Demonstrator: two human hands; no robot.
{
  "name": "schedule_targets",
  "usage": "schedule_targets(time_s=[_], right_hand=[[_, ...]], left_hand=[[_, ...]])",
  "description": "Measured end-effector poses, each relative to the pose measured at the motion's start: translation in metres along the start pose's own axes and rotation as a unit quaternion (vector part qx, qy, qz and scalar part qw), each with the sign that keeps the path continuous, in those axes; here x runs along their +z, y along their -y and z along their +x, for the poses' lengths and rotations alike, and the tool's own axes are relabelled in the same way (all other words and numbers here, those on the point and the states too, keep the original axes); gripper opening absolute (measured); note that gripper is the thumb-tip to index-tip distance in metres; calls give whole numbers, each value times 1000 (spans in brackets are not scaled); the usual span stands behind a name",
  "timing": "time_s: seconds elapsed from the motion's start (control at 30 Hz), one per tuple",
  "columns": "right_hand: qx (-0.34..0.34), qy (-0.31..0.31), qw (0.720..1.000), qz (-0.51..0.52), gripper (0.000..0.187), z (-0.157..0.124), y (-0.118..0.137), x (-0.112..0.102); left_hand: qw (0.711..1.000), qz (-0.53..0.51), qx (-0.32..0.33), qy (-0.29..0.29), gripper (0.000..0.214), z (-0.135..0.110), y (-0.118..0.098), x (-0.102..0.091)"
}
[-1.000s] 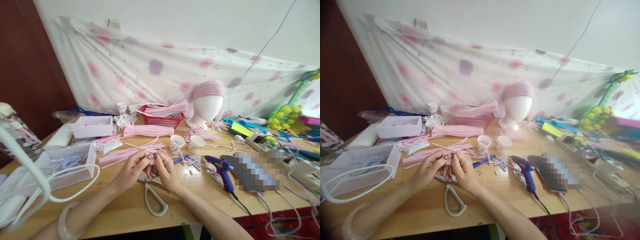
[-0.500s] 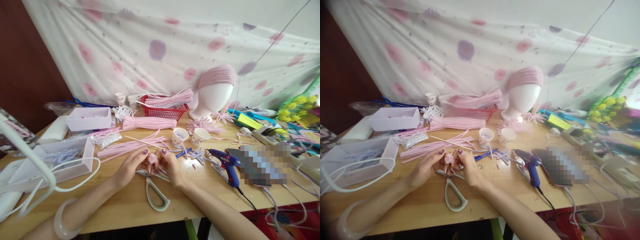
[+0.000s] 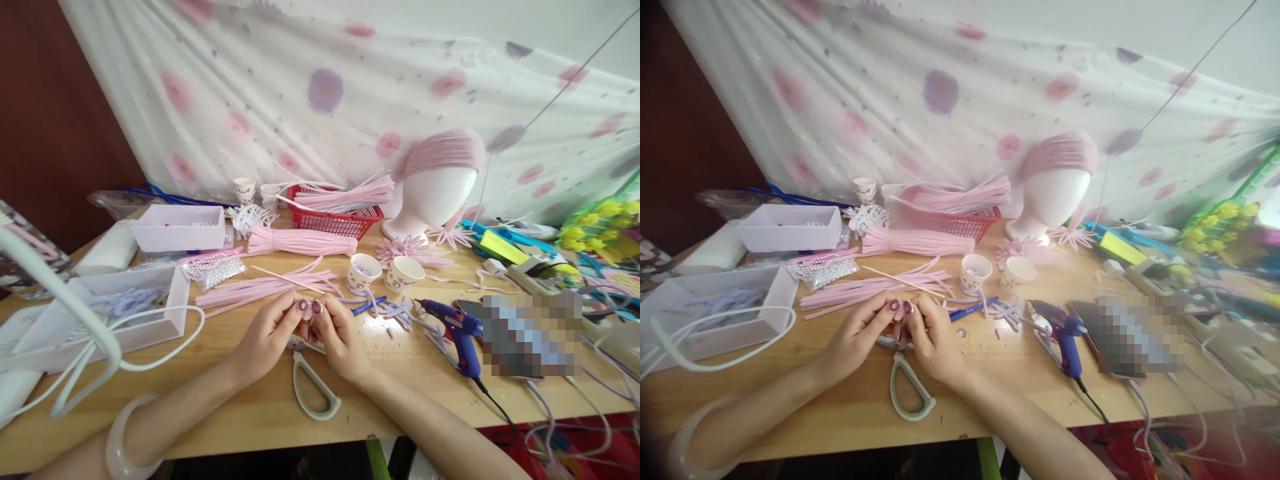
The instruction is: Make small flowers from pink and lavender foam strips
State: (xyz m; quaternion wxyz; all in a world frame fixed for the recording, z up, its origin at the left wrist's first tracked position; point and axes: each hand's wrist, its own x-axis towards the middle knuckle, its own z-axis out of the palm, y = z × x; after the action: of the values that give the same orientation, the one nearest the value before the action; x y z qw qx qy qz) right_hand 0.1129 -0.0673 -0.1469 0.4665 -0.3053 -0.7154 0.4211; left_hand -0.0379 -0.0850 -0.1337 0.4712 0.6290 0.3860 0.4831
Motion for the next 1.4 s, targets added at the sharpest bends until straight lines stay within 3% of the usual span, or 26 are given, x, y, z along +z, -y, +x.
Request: schedule_targets(time_s=[0.13, 0.23, 0.33, 0.43, 0.57, 0.7, 0.87, 1.1, 1.4], right_hand=[[-31, -56, 997, -49, 32, -3, 0, 8], [-17, -75, 995, -69, 32, -3, 0, 11], [29, -64, 998, -2, 38, -2, -2, 10], [66, -20, 996, 65, 42, 0, -3, 4], [51, 52, 997, 30, 36, 4, 1, -7], [30, 116, 990, 72, 31, 8, 5, -14], [-16, 117, 992, 45, 30, 11, 11, -19], [-29, 144, 989, -19, 28, 9, 14, -15], [-31, 126, 987, -96, 21, 10, 12, -16]], left_hand=[[996, 50, 21, -65, 25, -7, -1, 10], [994, 56, 23, -95, 24, -8, 1, 13], [996, 48, 24, -74, 25, -5, 4, 10], [1000, 17, 10, -10, 27, -1, 4, 1], [999, 3, -20, 44, 27, 1, 3, -8], [996, -2, -30, 79, 27, 0, 2, -10], [998, 32, -14, 59, 29, 1, -2, -12], [997, 59, -49, 15, 27, 2, -3, -11], [985, -91, -144, -5, 33, 7, -5, -9]])
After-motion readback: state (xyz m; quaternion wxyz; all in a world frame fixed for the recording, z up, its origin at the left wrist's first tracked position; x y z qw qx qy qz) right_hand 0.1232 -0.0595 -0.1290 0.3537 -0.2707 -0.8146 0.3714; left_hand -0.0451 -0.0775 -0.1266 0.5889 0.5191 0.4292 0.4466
